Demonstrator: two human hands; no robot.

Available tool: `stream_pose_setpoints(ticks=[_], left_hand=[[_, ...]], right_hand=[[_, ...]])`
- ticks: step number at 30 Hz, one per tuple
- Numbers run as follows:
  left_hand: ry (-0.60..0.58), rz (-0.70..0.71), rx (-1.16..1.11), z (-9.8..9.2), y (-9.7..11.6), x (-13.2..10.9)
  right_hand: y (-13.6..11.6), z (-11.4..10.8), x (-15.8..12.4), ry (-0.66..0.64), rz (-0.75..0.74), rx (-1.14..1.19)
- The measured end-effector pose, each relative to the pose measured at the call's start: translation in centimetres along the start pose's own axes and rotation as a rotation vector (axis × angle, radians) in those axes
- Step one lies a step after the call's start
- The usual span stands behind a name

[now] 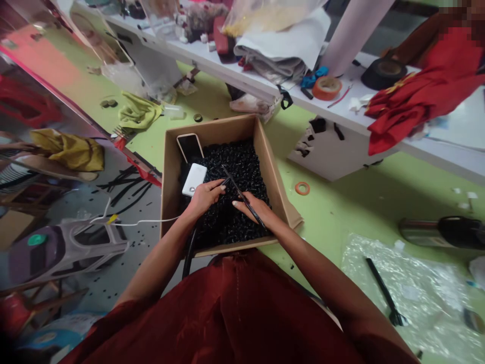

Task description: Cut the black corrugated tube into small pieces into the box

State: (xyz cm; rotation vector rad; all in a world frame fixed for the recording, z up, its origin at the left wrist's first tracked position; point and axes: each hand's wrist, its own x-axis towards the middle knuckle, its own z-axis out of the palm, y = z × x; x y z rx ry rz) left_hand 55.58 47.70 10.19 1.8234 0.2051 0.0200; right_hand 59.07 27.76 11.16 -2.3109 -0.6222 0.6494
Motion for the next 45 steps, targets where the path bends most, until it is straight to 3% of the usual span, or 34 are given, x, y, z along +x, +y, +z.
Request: stream_pose_setpoints(ticks=[13, 26, 36, 40, 45], left_hand=[[-0.057, -0.001, 0.146, -0.9, 0.4, -0.5], [-0.076, -0.076, 0.090, -0.2, -1.0, 0.3], [-0.124, -0.234, -0.393, -0.8, -1.0, 0.8], [-0.217, -0.291, -0.641, -1.7, -0.2, 0.4], [-0.286, -0.293, -0.709, -2.2, 0.1, 0.0]], right_hand=[[-0.8, -0.4, -0.7, -0.027, -0.077, -0.028], [1.3, 1.2, 0.6, 0.047, -0.079, -0.165], [0.7, 0.5, 0.2, 0.022, 0.094, 0.188], [0.6, 0.3, 0.2, -0.009, 0.107, 0.189], [0.5, 0.2, 0.1, -0.024, 0.083, 0.203]])
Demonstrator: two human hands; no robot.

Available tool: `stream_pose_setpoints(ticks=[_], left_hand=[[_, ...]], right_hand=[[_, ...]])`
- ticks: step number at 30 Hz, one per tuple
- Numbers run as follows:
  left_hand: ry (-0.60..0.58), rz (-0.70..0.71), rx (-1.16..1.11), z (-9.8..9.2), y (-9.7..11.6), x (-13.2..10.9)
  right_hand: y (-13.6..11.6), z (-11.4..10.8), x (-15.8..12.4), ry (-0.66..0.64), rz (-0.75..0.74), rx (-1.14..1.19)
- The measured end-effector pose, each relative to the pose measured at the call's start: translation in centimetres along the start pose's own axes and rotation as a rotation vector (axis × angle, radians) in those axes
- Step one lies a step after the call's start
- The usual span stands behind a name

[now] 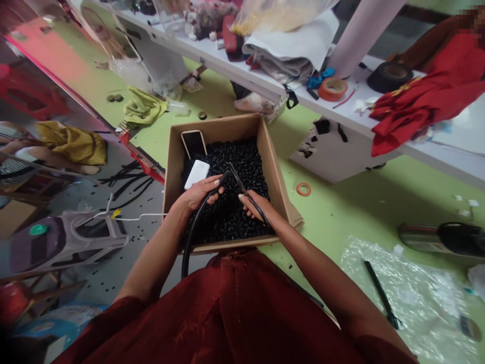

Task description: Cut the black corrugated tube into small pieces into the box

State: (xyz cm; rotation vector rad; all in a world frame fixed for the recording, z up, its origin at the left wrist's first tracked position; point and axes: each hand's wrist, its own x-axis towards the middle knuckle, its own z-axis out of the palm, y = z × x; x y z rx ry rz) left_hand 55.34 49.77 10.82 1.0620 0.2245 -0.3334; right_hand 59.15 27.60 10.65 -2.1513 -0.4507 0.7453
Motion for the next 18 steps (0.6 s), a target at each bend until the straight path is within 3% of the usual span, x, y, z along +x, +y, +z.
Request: stream_pose_setpoints(ticks=[5, 12, 18], left_hand=[[0.078, 0.039, 0.019, -0.6, -0.2, 0.5], [0.190, 0.123, 0.280, -0.6, -1.1, 1.2], [0.151, 0.151, 0.366, -0.5, -1.7, 1.4]], right_hand=[[0.0, -0.2, -0.1, 0.000, 0.011, 0.046], [0.7, -0.1, 0.4, -0.023, -0.010, -0.028], [0.9, 0.1, 0.4, -0.028, -0.068, -0.058]])
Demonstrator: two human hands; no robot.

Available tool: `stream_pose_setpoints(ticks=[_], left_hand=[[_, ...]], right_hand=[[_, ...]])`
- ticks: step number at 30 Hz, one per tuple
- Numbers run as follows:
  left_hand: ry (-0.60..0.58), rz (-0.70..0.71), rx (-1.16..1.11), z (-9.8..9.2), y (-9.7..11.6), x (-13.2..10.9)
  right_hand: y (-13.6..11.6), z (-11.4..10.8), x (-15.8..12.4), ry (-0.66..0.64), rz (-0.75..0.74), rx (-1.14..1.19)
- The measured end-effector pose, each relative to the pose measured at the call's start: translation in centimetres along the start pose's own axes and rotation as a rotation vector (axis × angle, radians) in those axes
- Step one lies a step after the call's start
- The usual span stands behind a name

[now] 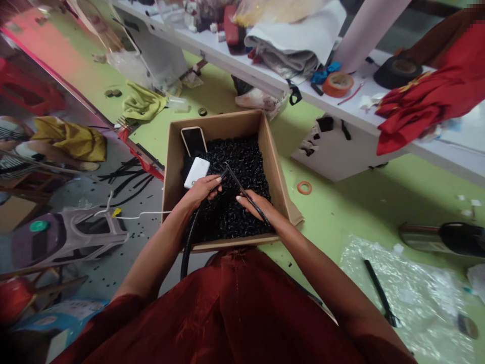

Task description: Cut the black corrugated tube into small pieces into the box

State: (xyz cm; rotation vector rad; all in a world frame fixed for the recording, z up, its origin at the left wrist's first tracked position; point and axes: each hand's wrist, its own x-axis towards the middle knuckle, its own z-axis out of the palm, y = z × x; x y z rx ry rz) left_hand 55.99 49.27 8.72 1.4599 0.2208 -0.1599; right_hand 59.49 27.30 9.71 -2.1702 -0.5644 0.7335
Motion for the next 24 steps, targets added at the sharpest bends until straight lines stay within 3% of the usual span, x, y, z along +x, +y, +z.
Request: stream_pose_setpoints(ticks=[16, 24], left_hand=[[-0.144, -0.028, 0.088, 0.0, 0.6, -0.3], [-0.171, -0.074, 0.112, -0.2, 0.8, -0.4]], right_hand=[[-1.4, -0.1, -0.5, -0.043, 0.043, 0.001], [-1.2, -0.3, -0.9, -0.054, -0.044, -0.049]])
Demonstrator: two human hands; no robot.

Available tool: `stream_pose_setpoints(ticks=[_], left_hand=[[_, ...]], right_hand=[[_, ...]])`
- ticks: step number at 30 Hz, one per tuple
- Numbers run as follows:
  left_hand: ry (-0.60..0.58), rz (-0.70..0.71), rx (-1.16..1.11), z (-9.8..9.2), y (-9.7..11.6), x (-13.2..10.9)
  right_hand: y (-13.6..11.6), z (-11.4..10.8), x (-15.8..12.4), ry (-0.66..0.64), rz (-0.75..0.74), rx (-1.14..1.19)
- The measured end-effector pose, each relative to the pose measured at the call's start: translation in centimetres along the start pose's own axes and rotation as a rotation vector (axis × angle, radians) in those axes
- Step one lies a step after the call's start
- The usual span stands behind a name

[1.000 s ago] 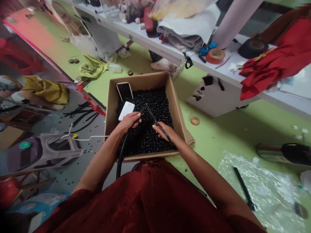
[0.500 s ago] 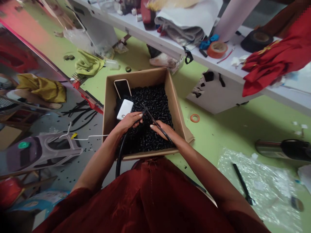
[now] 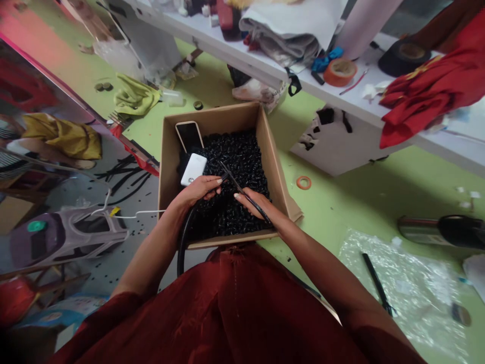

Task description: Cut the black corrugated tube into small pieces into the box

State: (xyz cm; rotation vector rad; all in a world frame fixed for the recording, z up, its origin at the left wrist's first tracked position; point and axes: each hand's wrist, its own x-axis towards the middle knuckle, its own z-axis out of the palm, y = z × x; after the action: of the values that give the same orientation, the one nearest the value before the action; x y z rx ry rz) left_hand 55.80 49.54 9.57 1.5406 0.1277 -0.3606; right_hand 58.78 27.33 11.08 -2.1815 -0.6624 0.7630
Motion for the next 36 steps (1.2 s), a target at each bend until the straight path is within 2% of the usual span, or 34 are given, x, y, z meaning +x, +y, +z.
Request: stream_pose_setpoints(ticks=[6, 12, 19, 24, 28, 32, 36], left_hand=[[-0.005, -0.027, 0.009, 0.2, 0.2, 0.0], [0.032, -0.089, 0.048, 0.2, 0.2, 0.2], [0.045, -0.100, 0.069, 0.1, -0.3, 0.5], [0.073, -0.098, 0.045, -0.2, -0.5, 0.7], [0.096, -0.076, -0.077, -0.5, -0.4, 0.7], [0.146, -0.051, -0.271, -0.8, 0.0, 0.5], [0.131, -0.002, -0.339, -1.1, 0.1, 0.3]], right_hand=[[0.0, -0.1, 0.0, 0.037, -0.045, -0.122], [0.9, 0.2, 0.7, 0.088, -0.045, -0.317], [1.7, 0.5, 1.1, 0.106, -0.087, -0.381], [1.0, 0.4, 0.9, 0.111, 0.026, -0.238], [0.7, 0.2, 0.5, 0.117, 0.065, -0.070], [0.9, 0.1, 0.5, 0.105, 0.055, -0.053], [0.8, 0.0, 0.8, 0.101, 0.087, -0.080]])
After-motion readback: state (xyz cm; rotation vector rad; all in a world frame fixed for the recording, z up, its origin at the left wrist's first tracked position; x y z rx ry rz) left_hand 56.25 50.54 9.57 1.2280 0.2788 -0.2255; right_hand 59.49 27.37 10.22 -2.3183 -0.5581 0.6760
